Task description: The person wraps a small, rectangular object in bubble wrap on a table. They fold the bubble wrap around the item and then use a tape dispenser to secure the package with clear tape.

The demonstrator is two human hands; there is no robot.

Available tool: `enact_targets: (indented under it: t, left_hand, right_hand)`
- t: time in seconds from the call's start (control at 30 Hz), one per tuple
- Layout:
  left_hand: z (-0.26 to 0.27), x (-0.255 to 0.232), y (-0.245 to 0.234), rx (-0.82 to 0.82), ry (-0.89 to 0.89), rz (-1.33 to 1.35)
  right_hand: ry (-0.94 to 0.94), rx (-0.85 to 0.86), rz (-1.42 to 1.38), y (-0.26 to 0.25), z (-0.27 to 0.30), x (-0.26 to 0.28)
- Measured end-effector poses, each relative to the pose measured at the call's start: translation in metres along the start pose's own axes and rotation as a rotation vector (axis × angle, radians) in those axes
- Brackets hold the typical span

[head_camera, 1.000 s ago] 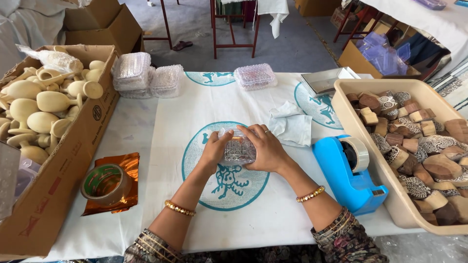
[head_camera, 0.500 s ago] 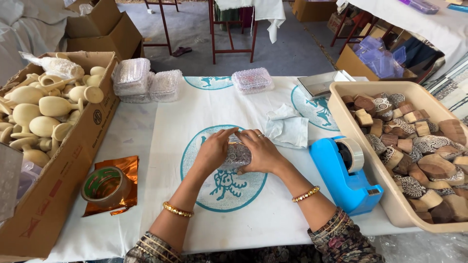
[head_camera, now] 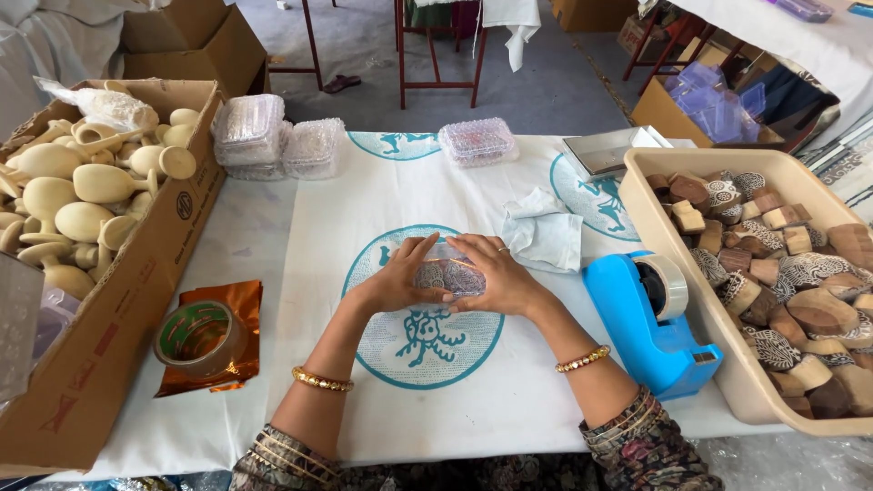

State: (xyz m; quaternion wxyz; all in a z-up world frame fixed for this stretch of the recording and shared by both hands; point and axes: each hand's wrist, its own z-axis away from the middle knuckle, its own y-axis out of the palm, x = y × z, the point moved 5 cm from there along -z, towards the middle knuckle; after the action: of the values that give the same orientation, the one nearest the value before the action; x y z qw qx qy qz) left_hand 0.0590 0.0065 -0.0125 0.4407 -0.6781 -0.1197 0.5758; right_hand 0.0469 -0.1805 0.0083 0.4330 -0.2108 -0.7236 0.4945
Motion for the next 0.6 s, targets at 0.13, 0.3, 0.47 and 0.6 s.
enact_targets:
  t: [0.13,0.3,0.47,0.6]
  left_hand:
    - [-0.002,0.0,0.001,-0.014,-0.039,-0.038]
    - [-0.005,0.022,0.002,-0.08,-0.128,-0.16]
    - [0.026,-0.022,-0.028,0.041,-0.309,0.179]
    - [0.027,-0.017,-0.028,0.039,-0.23,0.317]
  right_hand:
    - [0.011,-0.003,-0.043,-0.007,0.003,0.0]
    - [0.103,-0.02,-0.157,-0.034,0.005,-0.012]
    - [0.357,0.06,-0.399,-0.022,0.008,-0.031]
    - [0.354,0.007,-0.487,-0.018,0.005,-0.032]
